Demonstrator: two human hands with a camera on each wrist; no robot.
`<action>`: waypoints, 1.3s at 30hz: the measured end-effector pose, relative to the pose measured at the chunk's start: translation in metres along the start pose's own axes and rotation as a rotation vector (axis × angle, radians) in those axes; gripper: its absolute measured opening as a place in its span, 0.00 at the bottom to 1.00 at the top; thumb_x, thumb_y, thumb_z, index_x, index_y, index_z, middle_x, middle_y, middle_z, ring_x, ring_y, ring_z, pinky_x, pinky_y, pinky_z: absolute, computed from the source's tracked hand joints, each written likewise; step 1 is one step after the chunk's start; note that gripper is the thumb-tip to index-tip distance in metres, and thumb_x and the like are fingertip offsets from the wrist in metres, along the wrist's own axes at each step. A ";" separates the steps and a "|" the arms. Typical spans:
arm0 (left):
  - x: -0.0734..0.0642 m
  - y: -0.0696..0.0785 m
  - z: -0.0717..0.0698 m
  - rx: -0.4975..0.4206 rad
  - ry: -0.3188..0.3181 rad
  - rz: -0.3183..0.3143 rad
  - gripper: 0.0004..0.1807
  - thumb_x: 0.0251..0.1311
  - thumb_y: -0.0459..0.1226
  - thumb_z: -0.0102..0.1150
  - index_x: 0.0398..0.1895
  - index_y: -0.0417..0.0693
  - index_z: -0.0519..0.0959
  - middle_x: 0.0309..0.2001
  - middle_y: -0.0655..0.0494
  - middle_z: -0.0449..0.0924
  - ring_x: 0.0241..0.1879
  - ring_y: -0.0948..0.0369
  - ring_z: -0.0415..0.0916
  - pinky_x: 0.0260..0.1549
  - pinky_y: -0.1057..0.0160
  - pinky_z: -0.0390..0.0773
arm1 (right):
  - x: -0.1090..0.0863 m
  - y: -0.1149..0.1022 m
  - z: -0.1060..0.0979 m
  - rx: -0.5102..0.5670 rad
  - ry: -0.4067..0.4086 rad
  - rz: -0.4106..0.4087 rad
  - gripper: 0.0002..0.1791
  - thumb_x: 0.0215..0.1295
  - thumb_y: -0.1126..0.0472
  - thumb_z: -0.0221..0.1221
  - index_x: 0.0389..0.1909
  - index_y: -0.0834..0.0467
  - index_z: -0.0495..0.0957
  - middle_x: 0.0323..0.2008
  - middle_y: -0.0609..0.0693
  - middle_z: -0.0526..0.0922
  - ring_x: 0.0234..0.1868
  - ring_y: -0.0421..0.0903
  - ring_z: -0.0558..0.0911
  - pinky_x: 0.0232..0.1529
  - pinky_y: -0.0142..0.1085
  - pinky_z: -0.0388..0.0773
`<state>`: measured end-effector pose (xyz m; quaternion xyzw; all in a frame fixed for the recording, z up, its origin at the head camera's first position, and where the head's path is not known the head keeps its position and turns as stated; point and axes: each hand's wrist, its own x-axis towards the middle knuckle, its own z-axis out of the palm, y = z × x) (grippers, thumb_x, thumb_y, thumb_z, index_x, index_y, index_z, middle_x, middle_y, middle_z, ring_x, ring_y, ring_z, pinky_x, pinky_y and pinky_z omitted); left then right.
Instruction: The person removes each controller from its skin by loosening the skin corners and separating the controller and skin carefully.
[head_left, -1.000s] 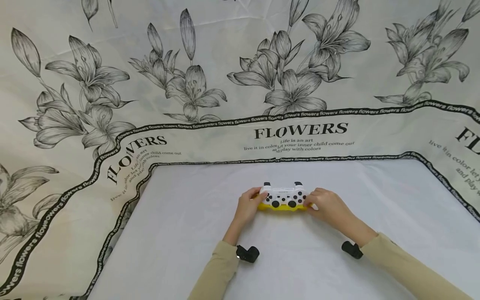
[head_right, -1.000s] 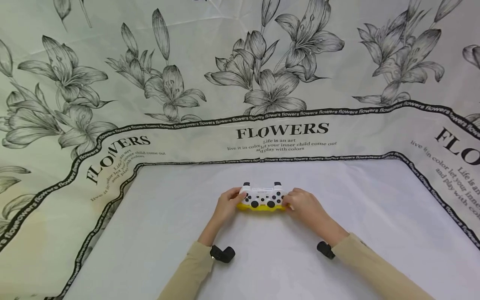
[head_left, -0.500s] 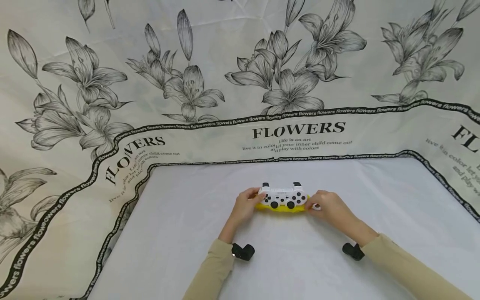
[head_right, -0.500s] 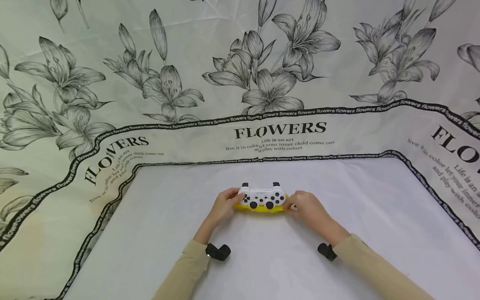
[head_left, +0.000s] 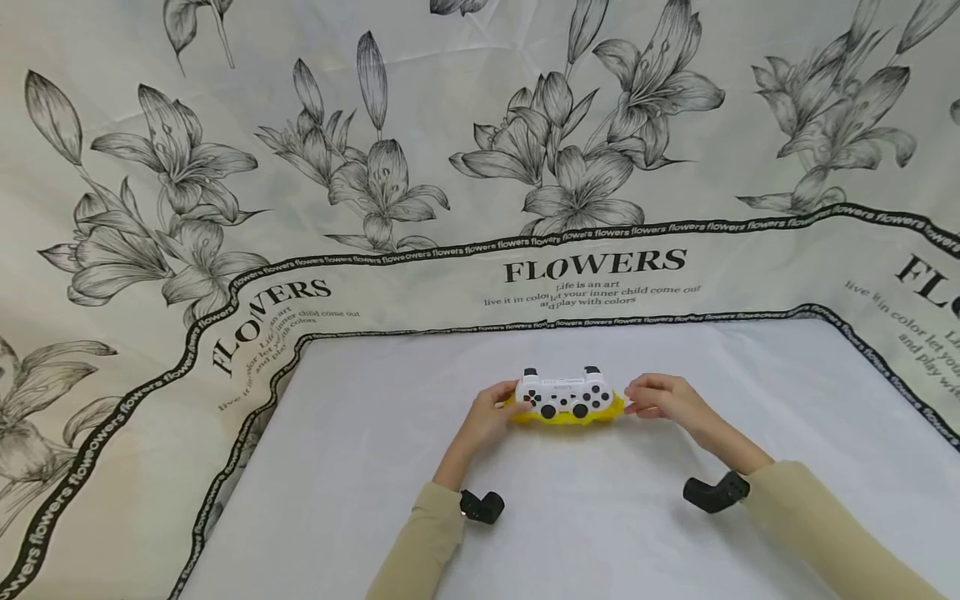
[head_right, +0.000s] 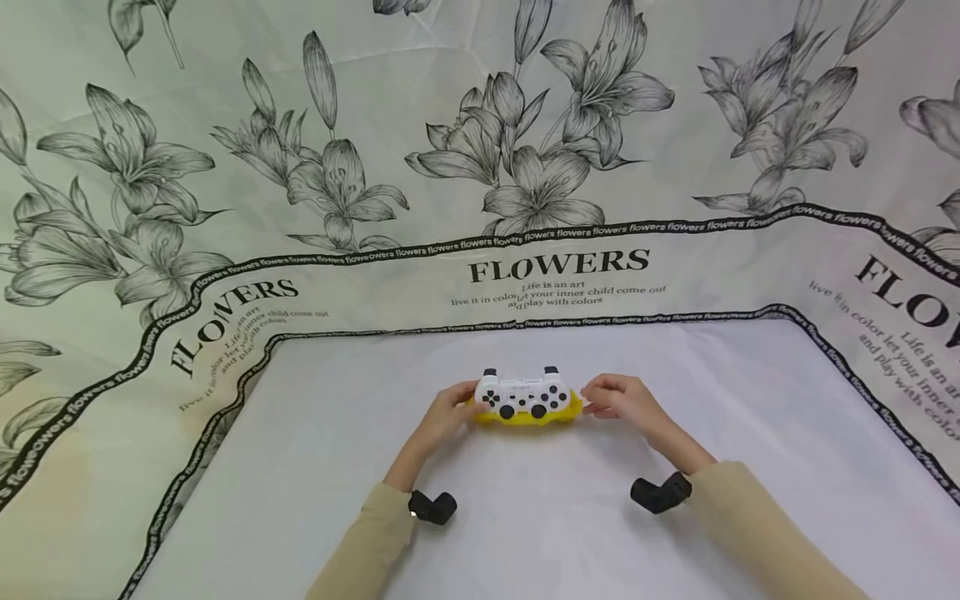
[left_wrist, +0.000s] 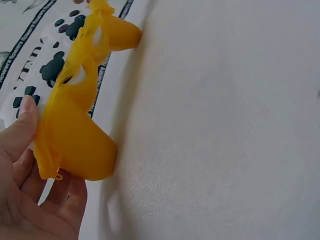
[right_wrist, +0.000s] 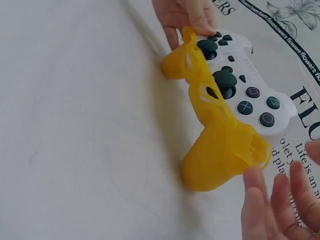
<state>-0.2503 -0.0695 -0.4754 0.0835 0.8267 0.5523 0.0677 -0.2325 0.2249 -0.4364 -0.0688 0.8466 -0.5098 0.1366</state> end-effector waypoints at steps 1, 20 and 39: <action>-0.001 -0.001 -0.001 0.006 -0.005 0.005 0.25 0.60 0.41 0.63 0.60 0.43 0.75 0.56 0.46 0.79 0.58 0.52 0.72 0.61 0.50 0.69 | 0.001 0.001 0.000 0.054 -0.016 0.045 0.23 0.72 0.55 0.49 0.54 0.72 0.72 0.48 0.62 0.81 0.42 0.42 0.84 0.45 0.34 0.82; -0.004 -0.006 -0.013 -0.111 -0.083 0.021 0.26 0.60 0.27 0.57 0.64 0.36 0.70 0.65 0.42 0.70 0.63 0.45 0.69 0.60 0.52 0.72 | 0.011 0.005 0.002 0.274 -0.109 0.206 0.30 0.68 0.55 0.57 0.61 0.74 0.67 0.41 0.44 0.83 0.37 0.35 0.80 0.41 0.27 0.80; -0.006 -0.002 -0.008 -0.432 0.015 -0.350 0.22 0.60 0.29 0.60 0.59 0.38 0.75 0.54 0.40 0.79 0.40 0.61 0.80 0.47 0.60 0.81 | 0.019 -0.015 -0.001 0.214 -0.140 0.401 0.24 0.67 0.60 0.55 0.57 0.74 0.70 0.27 0.47 0.78 0.24 0.35 0.76 0.30 0.22 0.77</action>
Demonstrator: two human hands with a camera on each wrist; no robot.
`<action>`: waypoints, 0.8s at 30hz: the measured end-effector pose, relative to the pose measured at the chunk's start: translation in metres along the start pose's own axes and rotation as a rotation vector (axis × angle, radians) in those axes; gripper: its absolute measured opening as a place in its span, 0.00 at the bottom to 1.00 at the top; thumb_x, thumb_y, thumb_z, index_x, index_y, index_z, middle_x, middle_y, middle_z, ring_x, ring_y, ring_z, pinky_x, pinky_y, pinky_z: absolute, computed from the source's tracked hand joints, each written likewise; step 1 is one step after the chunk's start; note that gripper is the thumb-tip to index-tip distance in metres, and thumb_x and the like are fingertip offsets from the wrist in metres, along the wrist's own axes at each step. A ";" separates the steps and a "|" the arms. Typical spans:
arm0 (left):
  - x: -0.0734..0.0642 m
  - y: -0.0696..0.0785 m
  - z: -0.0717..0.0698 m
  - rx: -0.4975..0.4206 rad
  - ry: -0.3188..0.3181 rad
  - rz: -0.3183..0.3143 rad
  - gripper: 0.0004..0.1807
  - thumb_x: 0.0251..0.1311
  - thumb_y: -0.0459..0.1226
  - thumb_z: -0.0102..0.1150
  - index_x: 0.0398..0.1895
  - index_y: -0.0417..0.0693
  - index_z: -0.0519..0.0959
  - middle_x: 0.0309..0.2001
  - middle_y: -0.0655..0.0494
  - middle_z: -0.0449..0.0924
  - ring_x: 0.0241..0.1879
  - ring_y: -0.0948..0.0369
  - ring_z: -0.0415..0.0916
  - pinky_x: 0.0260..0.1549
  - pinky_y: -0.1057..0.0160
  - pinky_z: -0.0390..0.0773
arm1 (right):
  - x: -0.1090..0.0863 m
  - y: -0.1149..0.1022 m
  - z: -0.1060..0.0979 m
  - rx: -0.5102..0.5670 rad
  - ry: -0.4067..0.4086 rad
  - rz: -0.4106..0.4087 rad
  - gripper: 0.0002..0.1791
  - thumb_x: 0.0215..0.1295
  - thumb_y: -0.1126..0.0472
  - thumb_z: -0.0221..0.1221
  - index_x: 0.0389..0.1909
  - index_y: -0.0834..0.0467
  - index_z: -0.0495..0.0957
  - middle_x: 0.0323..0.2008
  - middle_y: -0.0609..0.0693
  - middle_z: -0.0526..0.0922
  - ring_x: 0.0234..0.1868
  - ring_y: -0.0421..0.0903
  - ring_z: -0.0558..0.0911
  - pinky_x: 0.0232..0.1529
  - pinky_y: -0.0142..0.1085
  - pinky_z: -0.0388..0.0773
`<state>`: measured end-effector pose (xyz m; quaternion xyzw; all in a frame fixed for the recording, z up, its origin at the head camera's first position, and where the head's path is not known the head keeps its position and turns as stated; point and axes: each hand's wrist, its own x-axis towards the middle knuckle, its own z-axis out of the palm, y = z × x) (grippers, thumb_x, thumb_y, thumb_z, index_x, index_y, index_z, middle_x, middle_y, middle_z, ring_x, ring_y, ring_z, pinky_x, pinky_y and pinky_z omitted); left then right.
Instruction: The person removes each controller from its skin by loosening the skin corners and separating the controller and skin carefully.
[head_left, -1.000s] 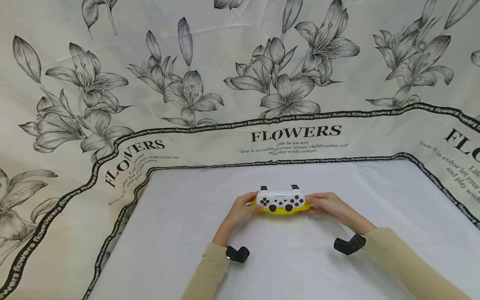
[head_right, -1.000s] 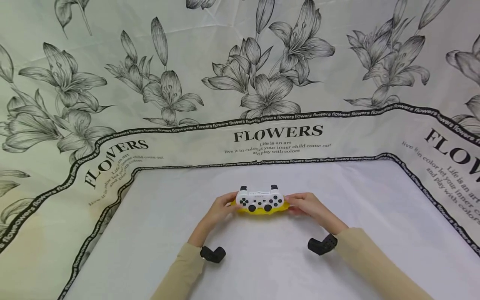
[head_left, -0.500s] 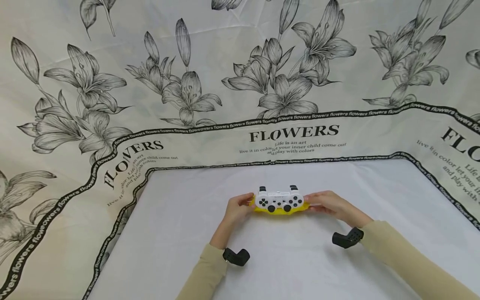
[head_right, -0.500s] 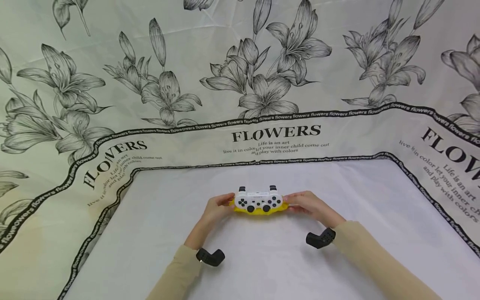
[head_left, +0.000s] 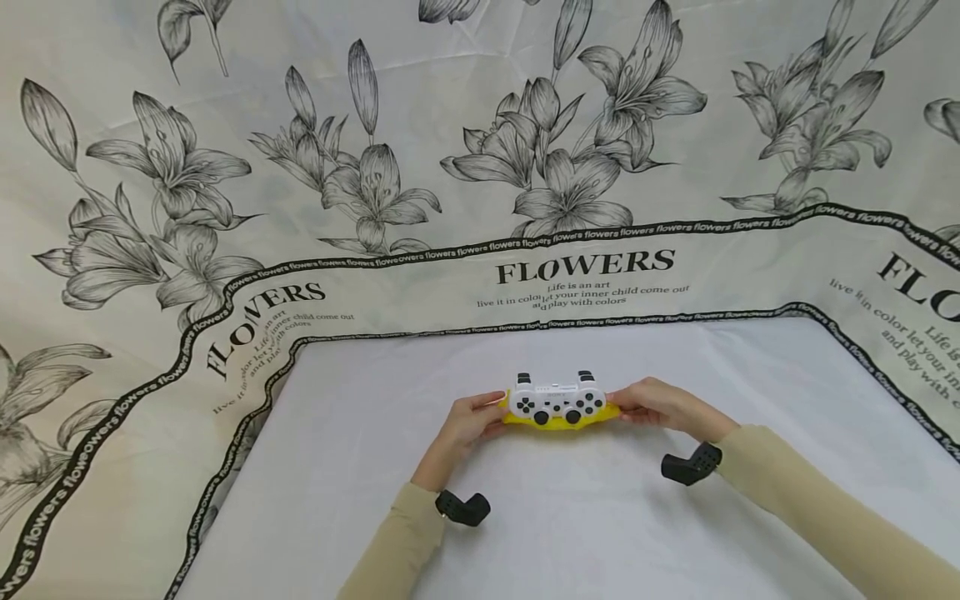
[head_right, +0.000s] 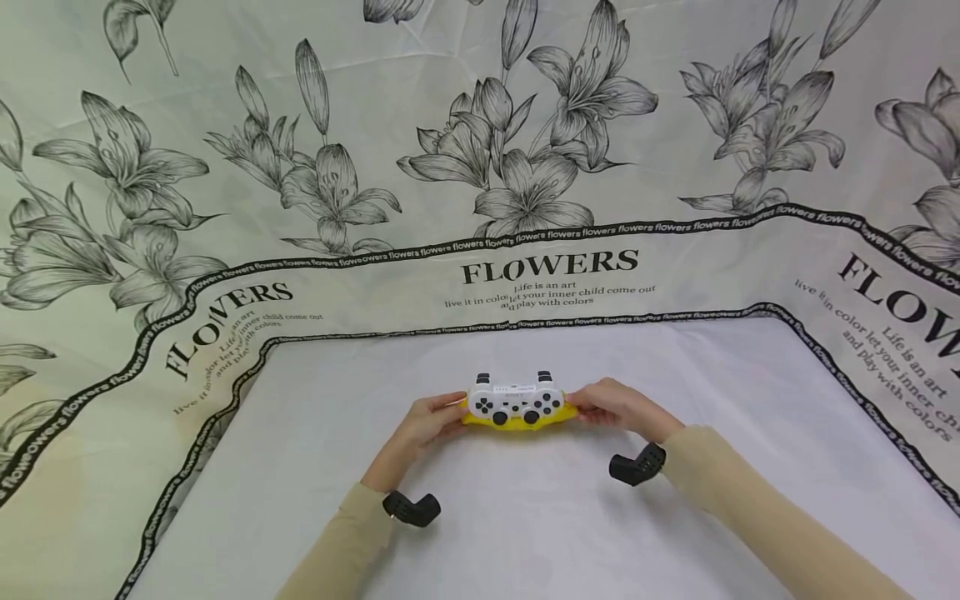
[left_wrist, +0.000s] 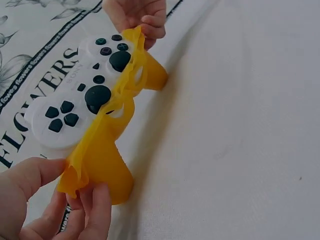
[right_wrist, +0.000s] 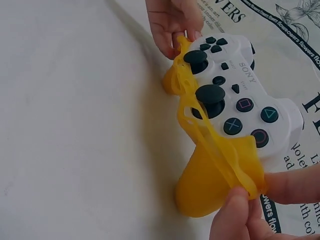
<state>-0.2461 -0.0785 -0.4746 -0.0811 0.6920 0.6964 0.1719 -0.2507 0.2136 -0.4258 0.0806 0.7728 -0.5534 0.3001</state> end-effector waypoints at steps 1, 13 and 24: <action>0.000 0.000 0.000 -0.009 -0.010 -0.008 0.23 0.60 0.28 0.59 0.60 0.38 0.74 0.55 0.39 0.79 0.41 0.61 0.80 0.47 0.60 0.81 | 0.000 -0.001 0.000 -0.005 0.002 0.009 0.25 0.67 0.59 0.55 0.58 0.74 0.69 0.28 0.47 0.77 0.25 0.36 0.76 0.31 0.22 0.77; 0.005 0.012 0.007 0.047 0.021 -0.067 0.23 0.61 0.31 0.58 0.60 0.39 0.74 0.56 0.40 0.77 0.37 0.62 0.76 0.43 0.65 0.82 | 0.004 -0.004 -0.003 -0.093 -0.070 -0.020 0.23 0.68 0.61 0.50 0.56 0.76 0.68 0.35 0.51 0.78 0.30 0.39 0.77 0.35 0.25 0.79; 0.013 0.011 0.011 0.069 0.123 -0.072 0.26 0.53 0.31 0.60 0.59 0.39 0.76 0.47 0.43 0.82 0.28 0.63 0.75 0.30 0.69 0.81 | -0.001 -0.006 0.004 -0.200 -0.075 -0.089 0.22 0.68 0.62 0.46 0.51 0.78 0.71 0.35 0.53 0.75 0.28 0.39 0.73 0.32 0.24 0.77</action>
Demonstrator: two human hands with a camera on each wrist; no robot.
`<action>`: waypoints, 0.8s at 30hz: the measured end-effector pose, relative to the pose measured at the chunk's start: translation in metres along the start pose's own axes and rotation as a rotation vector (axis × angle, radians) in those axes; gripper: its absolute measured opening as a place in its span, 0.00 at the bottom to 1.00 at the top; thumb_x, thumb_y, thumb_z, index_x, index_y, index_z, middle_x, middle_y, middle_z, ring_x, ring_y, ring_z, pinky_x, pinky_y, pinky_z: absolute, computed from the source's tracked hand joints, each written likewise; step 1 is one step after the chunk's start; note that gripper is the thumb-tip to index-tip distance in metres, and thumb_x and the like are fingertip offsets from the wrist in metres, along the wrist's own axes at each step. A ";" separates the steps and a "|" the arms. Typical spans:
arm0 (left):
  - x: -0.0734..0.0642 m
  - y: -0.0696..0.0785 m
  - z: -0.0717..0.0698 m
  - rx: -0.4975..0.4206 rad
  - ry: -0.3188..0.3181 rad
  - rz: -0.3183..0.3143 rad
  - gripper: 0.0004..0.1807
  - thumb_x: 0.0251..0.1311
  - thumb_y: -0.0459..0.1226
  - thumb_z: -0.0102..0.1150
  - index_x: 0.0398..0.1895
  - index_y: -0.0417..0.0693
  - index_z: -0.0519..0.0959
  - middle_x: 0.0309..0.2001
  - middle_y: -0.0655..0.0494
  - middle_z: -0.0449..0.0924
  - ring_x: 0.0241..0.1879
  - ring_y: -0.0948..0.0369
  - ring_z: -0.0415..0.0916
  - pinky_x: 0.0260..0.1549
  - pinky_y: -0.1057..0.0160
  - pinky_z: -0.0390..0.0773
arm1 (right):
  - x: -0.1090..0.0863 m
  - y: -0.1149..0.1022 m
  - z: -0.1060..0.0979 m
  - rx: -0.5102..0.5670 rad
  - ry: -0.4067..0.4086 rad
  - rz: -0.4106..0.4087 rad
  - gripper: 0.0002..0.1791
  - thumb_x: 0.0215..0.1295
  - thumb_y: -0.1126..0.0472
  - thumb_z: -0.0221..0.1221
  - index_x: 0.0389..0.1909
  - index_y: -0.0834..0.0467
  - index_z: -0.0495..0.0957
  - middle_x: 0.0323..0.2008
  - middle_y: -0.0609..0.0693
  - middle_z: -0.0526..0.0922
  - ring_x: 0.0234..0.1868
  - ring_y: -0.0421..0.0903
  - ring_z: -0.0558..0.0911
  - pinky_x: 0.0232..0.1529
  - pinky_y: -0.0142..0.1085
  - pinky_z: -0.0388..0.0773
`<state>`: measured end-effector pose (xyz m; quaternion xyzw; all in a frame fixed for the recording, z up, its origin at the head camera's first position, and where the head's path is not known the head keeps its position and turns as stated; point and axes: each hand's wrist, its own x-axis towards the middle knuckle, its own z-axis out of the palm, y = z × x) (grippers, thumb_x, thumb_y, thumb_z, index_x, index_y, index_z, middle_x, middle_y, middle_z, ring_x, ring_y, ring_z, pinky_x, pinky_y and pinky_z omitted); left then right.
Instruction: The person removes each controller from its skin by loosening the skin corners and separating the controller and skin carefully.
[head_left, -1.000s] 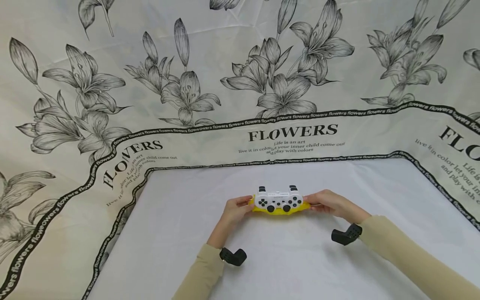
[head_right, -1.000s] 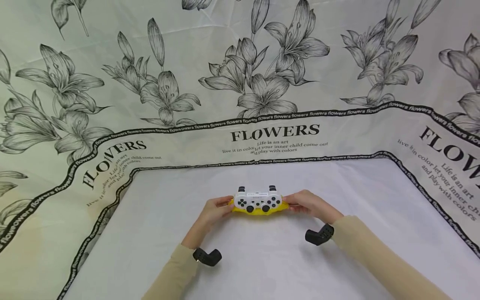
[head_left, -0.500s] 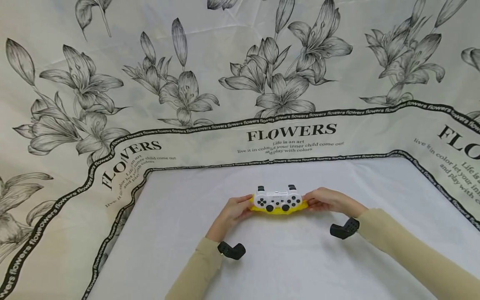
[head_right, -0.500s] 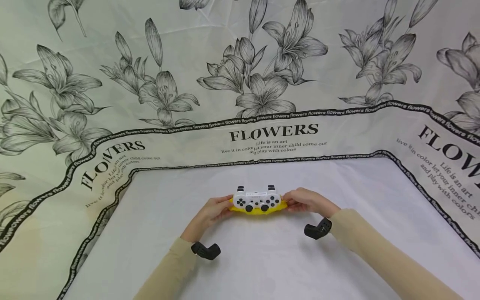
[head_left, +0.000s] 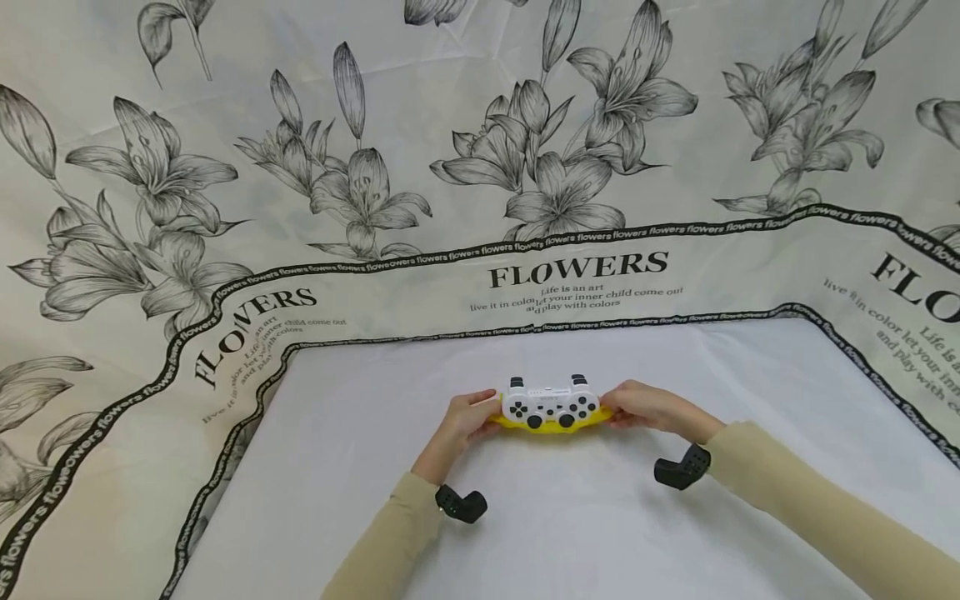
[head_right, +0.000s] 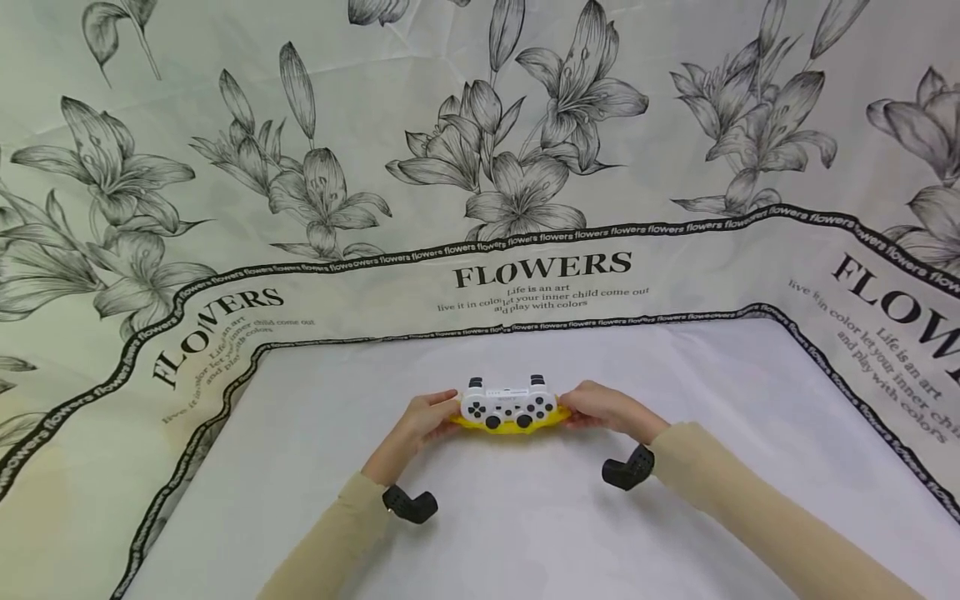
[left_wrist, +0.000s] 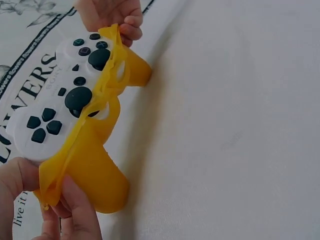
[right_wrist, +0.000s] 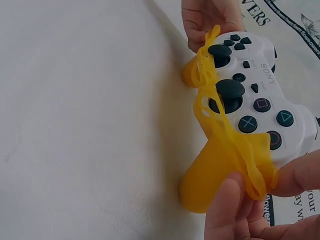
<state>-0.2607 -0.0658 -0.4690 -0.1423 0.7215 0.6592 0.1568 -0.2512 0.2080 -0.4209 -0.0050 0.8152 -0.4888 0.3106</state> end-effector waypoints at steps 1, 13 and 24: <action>0.000 0.000 0.000 -0.001 0.002 -0.002 0.26 0.52 0.31 0.59 0.59 0.38 0.75 0.46 0.43 0.82 0.28 0.63 0.75 0.29 0.69 0.81 | -0.001 0.000 0.001 -0.020 -0.001 -0.009 0.22 0.68 0.62 0.46 0.50 0.78 0.71 0.34 0.53 0.75 0.28 0.39 0.73 0.32 0.24 0.76; 0.004 -0.005 -0.003 -0.014 0.012 0.031 0.30 0.47 0.28 0.62 0.59 0.35 0.71 0.45 0.41 0.83 0.27 0.61 0.76 0.25 0.69 0.80 | 0.004 0.004 0.008 -0.141 0.057 -0.066 0.18 0.62 0.65 0.44 0.41 0.74 0.75 0.30 0.52 0.74 0.25 0.40 0.71 0.28 0.26 0.74; 0.005 -0.004 -0.002 -0.026 0.055 0.045 0.28 0.44 0.26 0.63 0.53 0.34 0.68 0.34 0.48 0.77 0.23 0.61 0.74 0.22 0.69 0.80 | 0.007 0.005 0.008 -0.238 0.125 -0.075 0.19 0.63 0.65 0.43 0.43 0.75 0.75 0.28 0.53 0.76 0.26 0.41 0.73 0.29 0.29 0.75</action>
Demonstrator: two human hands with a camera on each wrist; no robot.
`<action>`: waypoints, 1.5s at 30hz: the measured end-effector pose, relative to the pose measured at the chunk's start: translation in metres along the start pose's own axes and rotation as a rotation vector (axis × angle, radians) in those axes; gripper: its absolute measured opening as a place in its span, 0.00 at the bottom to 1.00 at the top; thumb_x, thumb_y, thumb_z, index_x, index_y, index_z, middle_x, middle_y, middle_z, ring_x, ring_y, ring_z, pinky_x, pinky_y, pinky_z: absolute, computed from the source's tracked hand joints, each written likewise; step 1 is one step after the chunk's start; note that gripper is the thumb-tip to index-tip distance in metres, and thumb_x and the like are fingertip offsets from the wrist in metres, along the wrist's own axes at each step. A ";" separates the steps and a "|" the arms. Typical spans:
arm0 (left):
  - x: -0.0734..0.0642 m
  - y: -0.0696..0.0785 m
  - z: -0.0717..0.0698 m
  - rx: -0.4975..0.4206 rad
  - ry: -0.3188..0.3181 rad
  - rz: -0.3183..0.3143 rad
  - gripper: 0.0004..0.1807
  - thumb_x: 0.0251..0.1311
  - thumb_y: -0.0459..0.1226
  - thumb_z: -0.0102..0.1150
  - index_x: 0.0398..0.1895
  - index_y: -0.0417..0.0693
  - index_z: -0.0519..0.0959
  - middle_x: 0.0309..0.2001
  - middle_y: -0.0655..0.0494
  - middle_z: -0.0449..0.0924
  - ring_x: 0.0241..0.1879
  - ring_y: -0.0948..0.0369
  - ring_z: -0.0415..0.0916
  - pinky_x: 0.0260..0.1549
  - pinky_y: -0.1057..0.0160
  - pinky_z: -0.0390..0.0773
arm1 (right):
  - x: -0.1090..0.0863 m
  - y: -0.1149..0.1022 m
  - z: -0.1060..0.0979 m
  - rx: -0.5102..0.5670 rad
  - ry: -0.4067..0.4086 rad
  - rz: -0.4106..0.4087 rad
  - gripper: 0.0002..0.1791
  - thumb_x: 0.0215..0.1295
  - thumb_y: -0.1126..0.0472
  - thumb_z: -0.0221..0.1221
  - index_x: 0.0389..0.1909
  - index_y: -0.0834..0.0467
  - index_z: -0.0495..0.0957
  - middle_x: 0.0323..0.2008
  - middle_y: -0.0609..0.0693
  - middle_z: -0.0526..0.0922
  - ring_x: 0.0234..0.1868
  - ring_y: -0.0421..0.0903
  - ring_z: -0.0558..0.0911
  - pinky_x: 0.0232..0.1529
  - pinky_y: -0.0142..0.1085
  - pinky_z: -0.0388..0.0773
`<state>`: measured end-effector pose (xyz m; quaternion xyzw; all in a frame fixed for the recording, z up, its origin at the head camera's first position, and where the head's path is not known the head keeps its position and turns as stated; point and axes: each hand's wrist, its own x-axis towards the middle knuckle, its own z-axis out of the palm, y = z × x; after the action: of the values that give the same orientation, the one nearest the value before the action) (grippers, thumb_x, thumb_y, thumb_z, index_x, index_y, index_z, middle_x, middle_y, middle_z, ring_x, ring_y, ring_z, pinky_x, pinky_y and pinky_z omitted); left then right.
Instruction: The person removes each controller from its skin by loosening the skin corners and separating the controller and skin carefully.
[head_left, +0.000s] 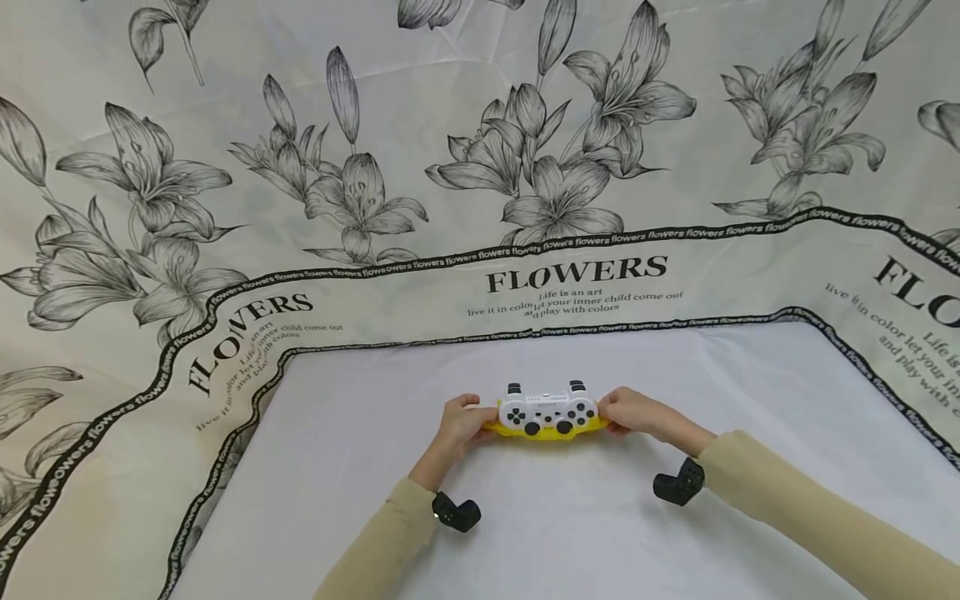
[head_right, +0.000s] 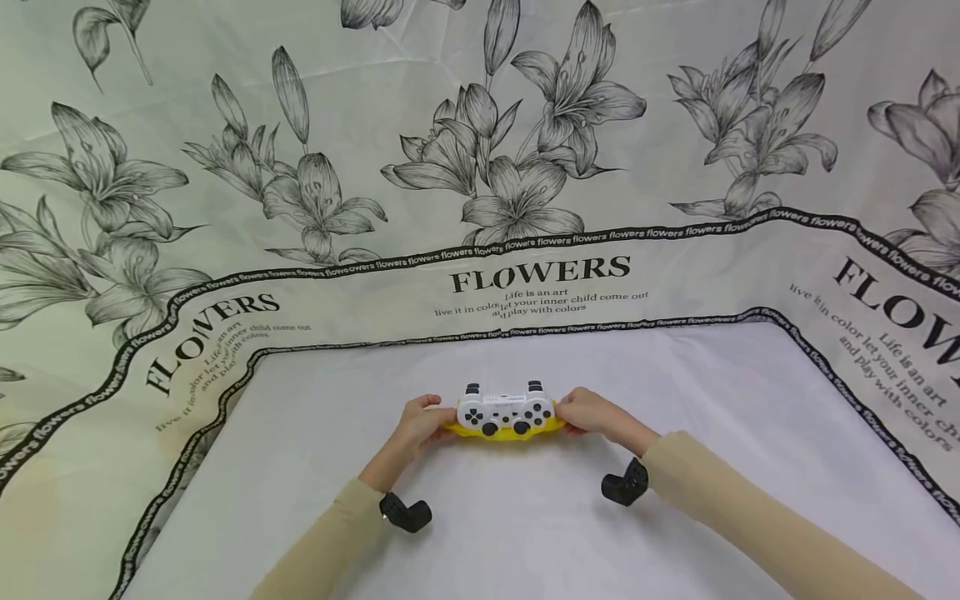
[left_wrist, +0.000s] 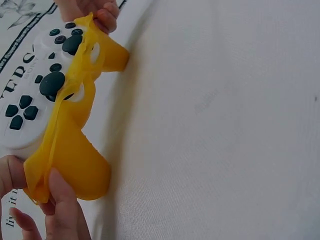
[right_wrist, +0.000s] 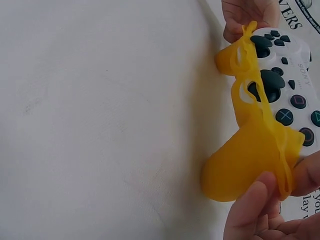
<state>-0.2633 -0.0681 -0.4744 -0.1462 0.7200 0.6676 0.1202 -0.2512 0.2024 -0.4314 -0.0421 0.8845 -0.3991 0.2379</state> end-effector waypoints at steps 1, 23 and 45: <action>0.000 0.000 0.000 -0.002 0.002 0.005 0.28 0.44 0.26 0.63 0.52 0.34 0.68 0.33 0.48 0.77 0.23 0.61 0.74 0.22 0.69 0.80 | 0.000 0.001 0.001 -0.014 0.012 -0.005 0.17 0.63 0.65 0.44 0.42 0.74 0.75 0.27 0.52 0.76 0.26 0.41 0.72 0.29 0.30 0.75; -0.006 -0.003 -0.005 0.077 0.043 0.048 0.19 0.42 0.25 0.64 0.31 0.44 0.64 0.26 0.54 0.65 0.19 0.62 0.74 0.21 0.68 0.81 | 0.001 0.008 0.013 -0.054 0.075 -0.041 0.07 0.54 0.66 0.48 0.27 0.66 0.73 0.15 0.46 0.69 0.20 0.41 0.68 0.25 0.31 0.66; 0.004 -0.005 -0.002 0.288 0.125 0.112 0.17 0.41 0.26 0.67 0.34 0.40 0.71 0.31 0.46 0.81 0.19 0.63 0.75 0.18 0.69 0.79 | 0.003 0.013 0.013 -0.032 0.070 -0.022 0.13 0.64 0.64 0.46 0.38 0.70 0.74 0.18 0.49 0.75 0.19 0.41 0.74 0.25 0.32 0.72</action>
<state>-0.2654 -0.0702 -0.4809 -0.1283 0.8215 0.5526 0.0575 -0.2460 0.2016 -0.4493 -0.0415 0.8980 -0.3888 0.2017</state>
